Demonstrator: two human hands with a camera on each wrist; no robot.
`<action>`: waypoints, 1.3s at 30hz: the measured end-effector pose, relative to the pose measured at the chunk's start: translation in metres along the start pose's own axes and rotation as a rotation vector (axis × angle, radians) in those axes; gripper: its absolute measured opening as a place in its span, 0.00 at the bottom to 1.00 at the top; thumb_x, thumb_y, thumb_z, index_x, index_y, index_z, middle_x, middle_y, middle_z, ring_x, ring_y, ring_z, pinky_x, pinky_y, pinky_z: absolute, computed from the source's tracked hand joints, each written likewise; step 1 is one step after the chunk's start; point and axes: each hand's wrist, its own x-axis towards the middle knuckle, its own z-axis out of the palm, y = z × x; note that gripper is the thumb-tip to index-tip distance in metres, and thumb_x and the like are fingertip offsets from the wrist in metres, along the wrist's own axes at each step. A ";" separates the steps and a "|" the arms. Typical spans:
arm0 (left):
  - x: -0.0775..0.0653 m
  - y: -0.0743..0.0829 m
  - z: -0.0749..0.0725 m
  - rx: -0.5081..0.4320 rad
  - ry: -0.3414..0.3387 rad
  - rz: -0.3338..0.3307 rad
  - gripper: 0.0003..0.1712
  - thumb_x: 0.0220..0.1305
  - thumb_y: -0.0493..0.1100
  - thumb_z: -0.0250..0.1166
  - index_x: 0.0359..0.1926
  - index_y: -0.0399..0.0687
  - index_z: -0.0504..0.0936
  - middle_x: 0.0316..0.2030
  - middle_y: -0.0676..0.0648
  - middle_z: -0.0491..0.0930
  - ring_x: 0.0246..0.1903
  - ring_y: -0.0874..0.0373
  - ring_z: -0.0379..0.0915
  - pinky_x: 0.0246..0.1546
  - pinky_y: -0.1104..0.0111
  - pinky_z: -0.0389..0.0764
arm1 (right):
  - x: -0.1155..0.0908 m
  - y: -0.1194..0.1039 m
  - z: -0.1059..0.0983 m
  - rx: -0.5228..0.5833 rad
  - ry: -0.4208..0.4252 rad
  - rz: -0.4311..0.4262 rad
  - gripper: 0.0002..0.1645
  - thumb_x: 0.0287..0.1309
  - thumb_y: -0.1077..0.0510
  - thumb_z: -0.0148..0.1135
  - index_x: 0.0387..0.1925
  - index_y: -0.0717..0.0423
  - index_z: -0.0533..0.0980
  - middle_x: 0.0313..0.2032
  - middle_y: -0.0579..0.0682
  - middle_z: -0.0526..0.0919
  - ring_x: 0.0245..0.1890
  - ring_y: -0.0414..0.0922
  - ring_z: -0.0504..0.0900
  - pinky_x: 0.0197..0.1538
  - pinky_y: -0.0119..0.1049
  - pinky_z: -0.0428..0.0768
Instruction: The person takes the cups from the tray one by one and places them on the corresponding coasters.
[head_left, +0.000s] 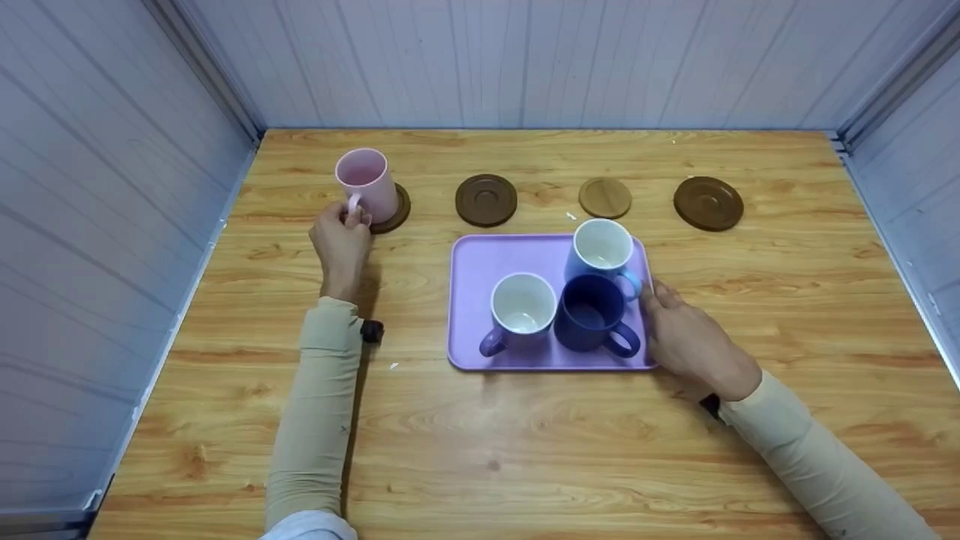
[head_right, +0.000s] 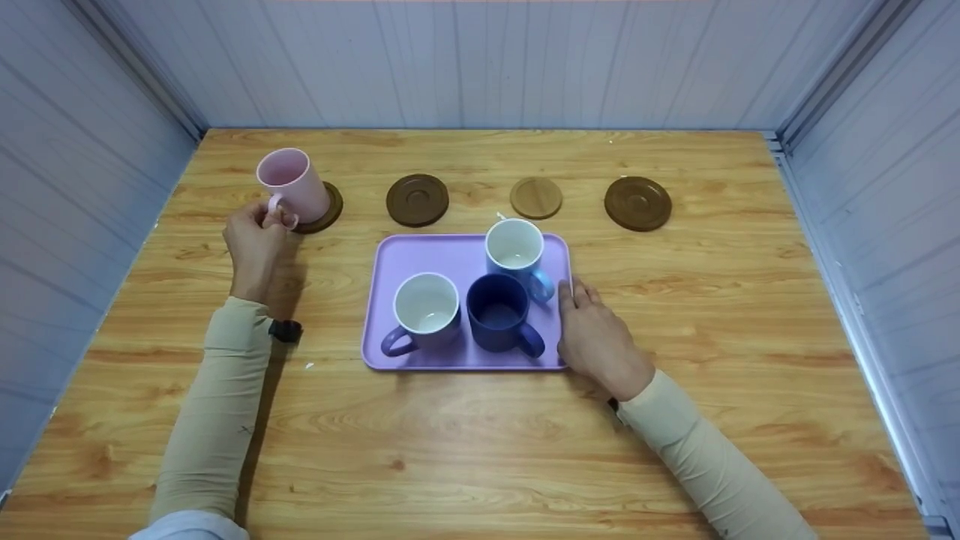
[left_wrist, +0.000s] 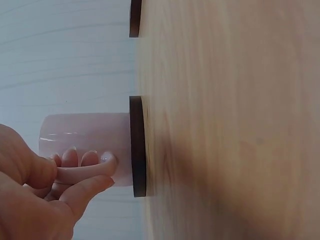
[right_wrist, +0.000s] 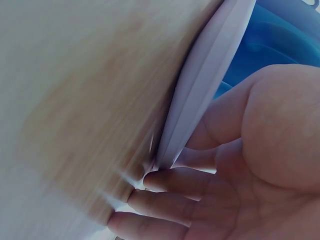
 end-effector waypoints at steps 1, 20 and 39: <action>0.000 0.000 0.000 -0.007 -0.003 -0.004 0.10 0.71 0.37 0.60 0.41 0.37 0.88 0.34 0.44 0.86 0.38 0.54 0.78 0.41 0.68 0.73 | 0.000 0.000 0.000 -0.001 0.000 0.001 0.37 0.67 0.64 0.48 0.75 0.74 0.57 0.72 0.79 0.60 0.71 0.74 0.63 0.66 0.69 0.69; -0.004 0.004 -0.006 -0.049 -0.038 -0.030 0.13 0.72 0.41 0.58 0.46 0.39 0.85 0.39 0.46 0.82 0.41 0.55 0.75 0.42 0.68 0.73 | 0.000 -0.001 0.000 0.002 0.008 -0.004 0.36 0.70 0.64 0.47 0.75 0.75 0.58 0.72 0.79 0.60 0.72 0.74 0.63 0.67 0.68 0.68; -0.027 0.065 -0.049 -0.043 0.099 0.034 0.22 0.70 0.44 0.55 0.61 0.43 0.79 0.50 0.45 0.81 0.52 0.54 0.77 0.57 0.62 0.74 | -0.001 0.000 0.001 -0.004 0.029 -0.021 0.36 0.67 0.64 0.49 0.75 0.73 0.59 0.72 0.77 0.61 0.70 0.74 0.65 0.63 0.70 0.72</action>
